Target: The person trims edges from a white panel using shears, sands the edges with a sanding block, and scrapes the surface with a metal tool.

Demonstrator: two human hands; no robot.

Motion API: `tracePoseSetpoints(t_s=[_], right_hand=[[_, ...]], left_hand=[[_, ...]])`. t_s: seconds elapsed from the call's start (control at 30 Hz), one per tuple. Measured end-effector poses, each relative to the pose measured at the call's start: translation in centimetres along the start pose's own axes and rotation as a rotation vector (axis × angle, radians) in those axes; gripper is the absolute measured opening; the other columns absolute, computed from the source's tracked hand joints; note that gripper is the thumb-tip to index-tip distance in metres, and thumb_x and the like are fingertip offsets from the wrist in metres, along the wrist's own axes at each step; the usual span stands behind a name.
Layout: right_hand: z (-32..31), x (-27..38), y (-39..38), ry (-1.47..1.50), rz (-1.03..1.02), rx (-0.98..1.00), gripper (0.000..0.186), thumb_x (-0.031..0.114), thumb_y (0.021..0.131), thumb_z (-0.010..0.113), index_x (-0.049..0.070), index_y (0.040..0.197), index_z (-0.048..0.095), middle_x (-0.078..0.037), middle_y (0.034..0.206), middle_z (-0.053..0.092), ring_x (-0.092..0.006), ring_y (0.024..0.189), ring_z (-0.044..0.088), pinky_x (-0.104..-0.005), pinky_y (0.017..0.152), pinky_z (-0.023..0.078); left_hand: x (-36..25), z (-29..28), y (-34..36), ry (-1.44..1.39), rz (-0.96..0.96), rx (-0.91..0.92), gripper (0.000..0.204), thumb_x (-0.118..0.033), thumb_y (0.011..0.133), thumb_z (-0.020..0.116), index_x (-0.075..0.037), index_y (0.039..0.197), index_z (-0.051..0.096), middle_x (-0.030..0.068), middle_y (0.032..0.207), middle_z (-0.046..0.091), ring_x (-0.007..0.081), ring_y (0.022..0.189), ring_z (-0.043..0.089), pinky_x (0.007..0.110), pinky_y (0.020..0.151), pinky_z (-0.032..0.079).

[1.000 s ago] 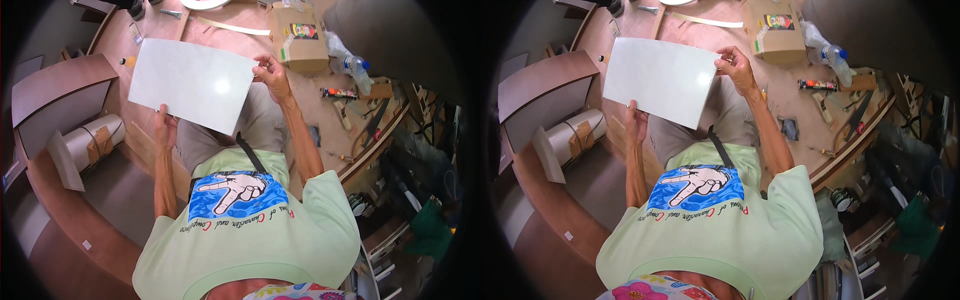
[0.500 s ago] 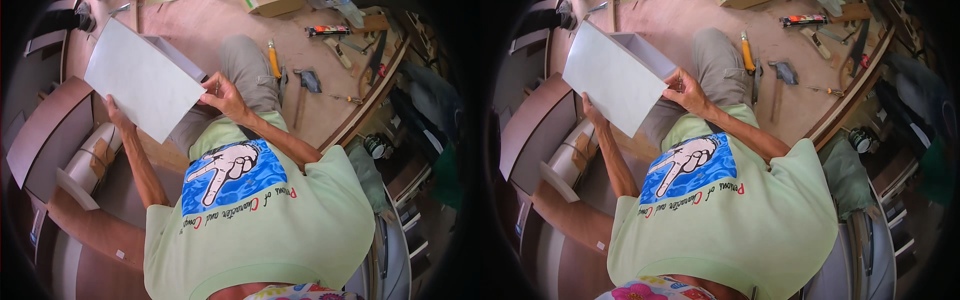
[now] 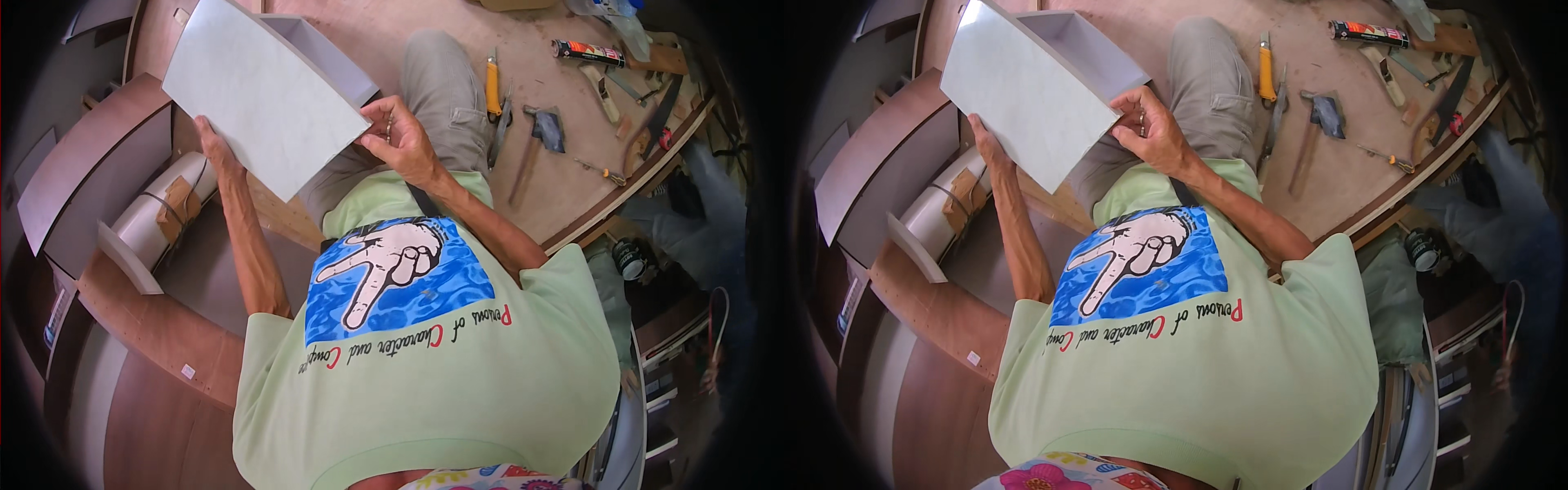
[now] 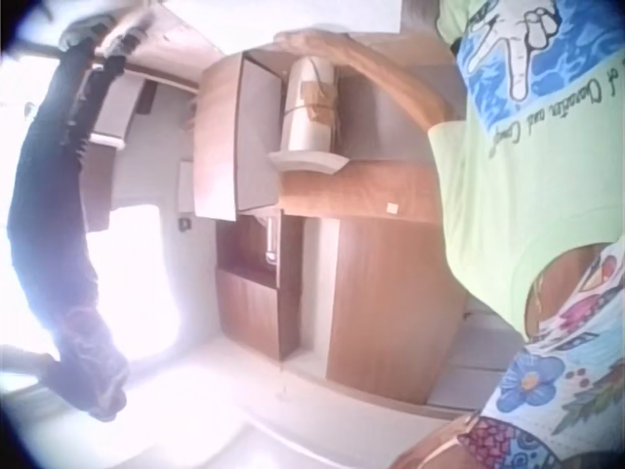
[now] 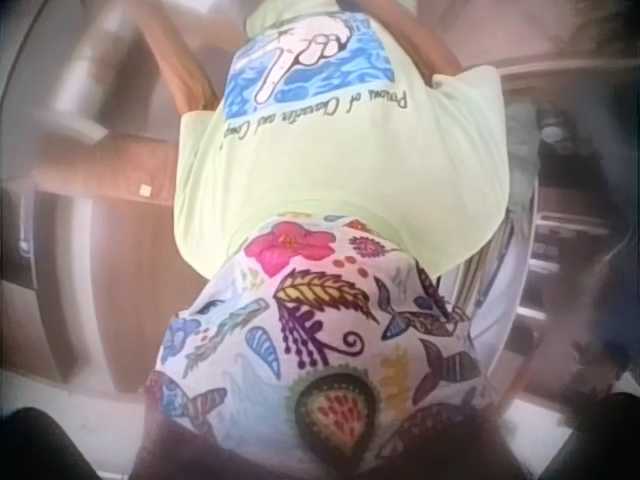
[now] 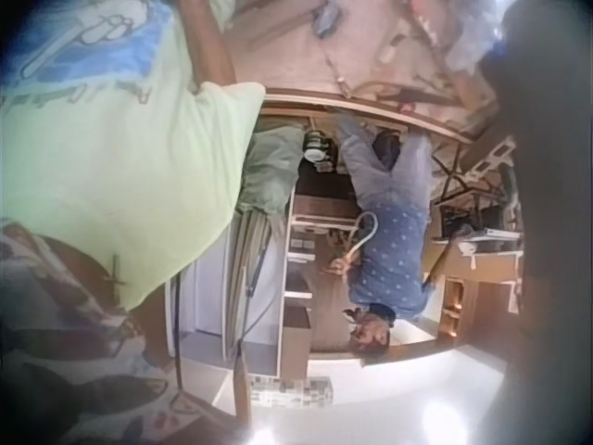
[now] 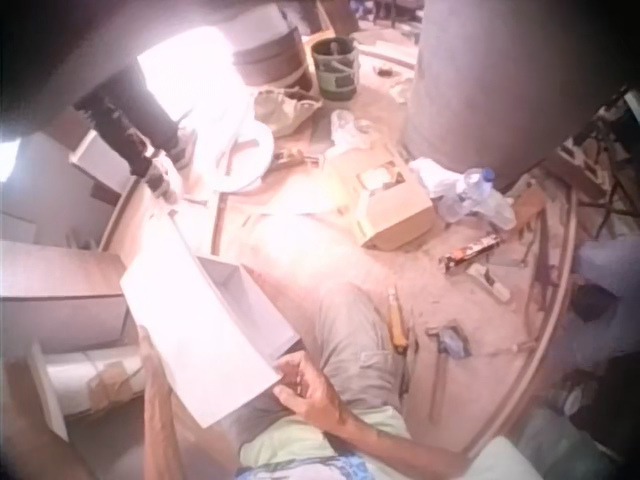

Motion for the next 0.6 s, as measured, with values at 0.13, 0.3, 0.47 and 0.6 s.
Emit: tracePoseSetpoints(t_s=[0.13, 0.3, 0.47, 0.6], right_hand=[[-1.0, 0.6, -1.5, -0.104, 0.041, 0.025, 0.031, -0.009, 0.092, 0.059, 0.001, 0.12, 0.051, -0.007, 0.116, 0.059, -0.0138, 0.105, 0.062, -0.0308, 0.092, 0.052], [-1.5, 2.8, -2.6, -0.044, -0.1, -0.067, 0.024, -0.006, 0.09, 0.06, 0.002, 0.112, 0.055, -0.002, 0.101, 0.061, -0.0077, 0.092, 0.061, -0.0257, 0.081, 0.052], [-4.5, 3.7, -3.2, -0.355, -0.125, -0.098, 0.018, 0.003, 0.091, 0.062, 0.003, 0.109, 0.061, -0.005, 0.097, 0.067, -0.0114, 0.093, 0.065, -0.029, 0.083, 0.053], [-11.4, 6.8, -4.4, -0.479, -0.248, -0.302, 0.017, 0.011, 0.093, 0.064, 0.004, 0.108, 0.063, -0.007, 0.098, 0.071, -0.0117, 0.093, 0.067, -0.0296, 0.082, 0.053]], left_hand=[[1.2, -0.8, -0.1, 0.013, 0.035, 0.089, 0.058, -0.037, 0.11, 0.031, 0.003, 0.153, 0.033, 0.0195, 0.151, 0.045, 0.0314, 0.134, 0.05, 0.042, 0.112, 0.042], [0.2, 1.9, -0.4, 0.125, 0.16, 0.053, 0.057, -0.034, 0.109, 0.029, 0.002, 0.153, 0.032, 0.02, 0.149, 0.046, 0.0312, 0.134, 0.049, 0.042, 0.112, 0.041], [0.2, 2.9, -1.0, 0.223, 0.17, -0.001, 0.056, -0.032, 0.109, 0.028, 0.001, 0.154, 0.031, 0.0205, 0.148, 0.046, 0.031, 0.134, 0.049, 0.042, 0.112, 0.039], [0.6, 3.3, -1.7, 0.254, 0.15, 0.01, 0.055, -0.03, 0.109, 0.027, 0.0, 0.155, 0.03, 0.0209, 0.147, 0.047, 0.0309, 0.134, 0.048, 0.041, 0.112, 0.038]])
Point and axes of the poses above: each hand's wrist, its own y-axis towards the middle knuckle, its own z-axis out of the palm, x = y × z, the point moved 7 cm from there along y, towards the middle knuckle
